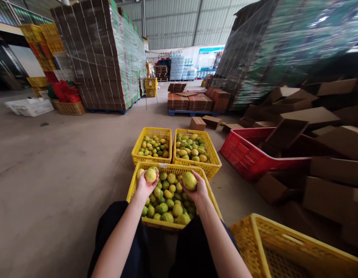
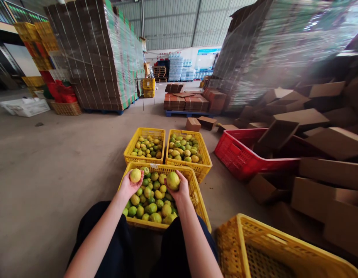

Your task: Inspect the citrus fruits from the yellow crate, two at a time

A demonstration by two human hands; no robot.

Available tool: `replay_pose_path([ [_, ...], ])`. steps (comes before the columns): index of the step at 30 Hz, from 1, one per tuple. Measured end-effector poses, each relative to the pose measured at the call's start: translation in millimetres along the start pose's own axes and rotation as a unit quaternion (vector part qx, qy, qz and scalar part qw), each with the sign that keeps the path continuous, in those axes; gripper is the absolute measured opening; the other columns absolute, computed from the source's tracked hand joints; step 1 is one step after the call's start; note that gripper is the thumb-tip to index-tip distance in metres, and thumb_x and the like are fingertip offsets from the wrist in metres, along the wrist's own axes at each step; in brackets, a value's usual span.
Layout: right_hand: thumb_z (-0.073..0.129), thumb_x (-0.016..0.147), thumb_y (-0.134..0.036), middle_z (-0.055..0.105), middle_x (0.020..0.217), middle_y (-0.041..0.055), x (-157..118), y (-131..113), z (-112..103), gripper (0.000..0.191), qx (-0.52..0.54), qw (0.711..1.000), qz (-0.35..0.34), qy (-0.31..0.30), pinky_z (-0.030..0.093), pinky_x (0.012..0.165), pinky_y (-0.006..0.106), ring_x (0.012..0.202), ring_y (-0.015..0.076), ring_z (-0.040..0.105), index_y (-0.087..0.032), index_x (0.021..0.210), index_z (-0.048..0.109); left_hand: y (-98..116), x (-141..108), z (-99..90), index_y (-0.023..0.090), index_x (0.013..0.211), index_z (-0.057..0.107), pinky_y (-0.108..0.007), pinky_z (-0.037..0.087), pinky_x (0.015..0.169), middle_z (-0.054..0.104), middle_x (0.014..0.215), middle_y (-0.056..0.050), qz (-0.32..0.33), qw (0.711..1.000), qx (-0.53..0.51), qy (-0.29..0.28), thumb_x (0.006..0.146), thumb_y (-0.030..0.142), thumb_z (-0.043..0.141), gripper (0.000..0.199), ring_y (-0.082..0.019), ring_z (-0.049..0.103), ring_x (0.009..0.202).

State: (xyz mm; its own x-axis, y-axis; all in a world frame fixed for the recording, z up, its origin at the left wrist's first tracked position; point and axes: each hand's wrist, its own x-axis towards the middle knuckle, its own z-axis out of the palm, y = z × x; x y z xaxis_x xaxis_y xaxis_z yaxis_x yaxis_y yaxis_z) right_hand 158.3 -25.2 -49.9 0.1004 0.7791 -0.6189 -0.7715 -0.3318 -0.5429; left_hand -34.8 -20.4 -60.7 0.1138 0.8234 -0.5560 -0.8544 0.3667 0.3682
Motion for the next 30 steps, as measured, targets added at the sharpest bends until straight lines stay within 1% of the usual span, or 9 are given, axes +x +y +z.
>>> replay_pose_path([
  [4, 0.044, 0.081, -0.028, 0.065, 0.061, 0.0082, 4, 0, -5, 0.018, 0.000, 0.999, 0.034, -0.020, 0.052, 0.048, 0.033, 0.058, 0.0213, 0.063, -0.016, 0.076, 0.057, -2, -3, 1.6, 0.015, 0.086, 0.058, -0.028, 0.053, 0.057, 0.064, 0.076, -0.010, 0.030, 0.999, 0.000, 0.015, 0.084, 0.022, 0.040, 0.018, -0.018, 0.063, 0.068],
  [8, 0.043, 0.081, -0.030, 0.065, 0.062, 0.0065, 4, 1, -5, 0.020, -0.014, 1.000, 0.012, -0.007, 0.049, 0.044, 0.030, 0.053, 0.0186, 0.061, -0.016, 0.076, 0.057, 0, -5, 1.9, 0.017, 0.080, 0.055, -0.026, 0.054, 0.058, 0.061, 0.072, -0.005, 0.072, 0.996, -0.040, 0.027, 0.084, 0.023, 0.044, 0.014, -0.015, 0.062, 0.067],
  [12, 0.058, 0.073, -0.029, 0.063, 0.061, 0.0011, -1, 2, 0, 0.011, -0.010, 1.000, -0.012, 0.010, 0.051, 0.045, 0.028, 0.052, 0.0165, 0.059, -0.019, 0.075, 0.056, 5, -3, 1.4, 0.018, 0.079, 0.055, -0.023, 0.054, 0.059, 0.059, 0.070, 0.001, 0.137, 0.986, -0.073, 0.052, 0.081, 0.024, 0.053, 0.007, -0.009, 0.058, 0.059],
  [16, 0.066, 0.064, -0.020, 0.058, 0.056, -0.0052, -5, 1, 3, 0.015, 0.007, 0.998, -0.045, 0.033, 0.054, 0.050, 0.027, 0.051, 0.0128, 0.056, -0.021, 0.072, 0.053, 8, 4, -1.7, 0.016, 0.082, 0.056, -0.025, 0.056, 0.061, 0.062, 0.072, -0.001, 0.120, 0.985, -0.112, 0.042, 0.083, 0.021, 0.050, 0.008, -0.011, 0.061, 0.064],
  [19, 0.060, 0.070, -0.024, 0.059, 0.055, -0.0023, -6, -1, 3, 0.008, 0.018, 0.999, -0.033, 0.027, 0.053, 0.048, 0.027, 0.052, 0.0143, 0.057, -0.020, 0.071, 0.054, 7, 8, -3.9, 0.014, 0.084, 0.056, -0.028, 0.056, 0.060, 0.062, 0.071, -0.004, 0.100, 0.985, -0.130, 0.053, 0.084, 0.016, 0.043, 0.013, -0.015, 0.063, 0.069],
  [21, 0.055, 0.073, -0.027, 0.060, 0.055, 0.0006, -6, -2, 1, 0.009, 0.025, 0.999, -0.028, 0.015, 0.052, 0.046, 0.027, 0.054, 0.0158, 0.058, -0.018, 0.071, 0.055, 6, 8, -3.8, 0.014, 0.086, 0.057, -0.028, 0.056, 0.058, 0.063, 0.072, -0.005, 0.093, 0.987, -0.124, 0.053, 0.085, 0.017, 0.042, 0.015, -0.017, 0.064, 0.070],
  [25, 0.038, 0.080, -0.034, 0.063, 0.059, 0.0065, -2, -3, -3, 0.025, 0.039, 0.999, -0.016, -0.009, 0.048, 0.042, 0.026, 0.054, 0.0177, 0.058, -0.017, 0.075, 0.056, 6, 3, -1.0, 0.015, 0.084, 0.057, -0.029, 0.057, 0.063, 0.064, 0.077, -0.005, 0.102, 0.988, -0.114, 0.026, 0.080, 0.025, 0.053, 0.011, -0.016, 0.063, 0.070],
  [27, 0.032, 0.081, -0.033, 0.064, 0.061, 0.0080, 1, -2, -5, 0.030, 0.038, 0.999, -0.009, -0.017, 0.045, 0.040, 0.026, 0.052, 0.0176, 0.057, -0.017, 0.077, 0.056, 6, 0, 0.0, 0.016, 0.083, 0.057, -0.027, 0.057, 0.065, 0.064, 0.079, -0.004, 0.118, 0.987, -0.104, 0.019, 0.075, 0.021, 0.061, 0.010, -0.014, 0.062, 0.069],
  [30, 0.032, 0.082, -0.032, 0.065, 0.063, 0.0073, 4, 0, -5, 0.028, 0.020, 1.000, -0.001, -0.019, 0.043, 0.041, 0.026, 0.052, 0.0178, 0.057, -0.018, 0.080, 0.056, 7, -2, -0.3, 0.017, 0.082, 0.056, -0.024, 0.056, 0.063, 0.063, 0.079, -0.002, 0.123, 0.988, -0.091, 0.015, 0.072, 0.018, 0.062, 0.012, -0.012, 0.062, 0.068],
])
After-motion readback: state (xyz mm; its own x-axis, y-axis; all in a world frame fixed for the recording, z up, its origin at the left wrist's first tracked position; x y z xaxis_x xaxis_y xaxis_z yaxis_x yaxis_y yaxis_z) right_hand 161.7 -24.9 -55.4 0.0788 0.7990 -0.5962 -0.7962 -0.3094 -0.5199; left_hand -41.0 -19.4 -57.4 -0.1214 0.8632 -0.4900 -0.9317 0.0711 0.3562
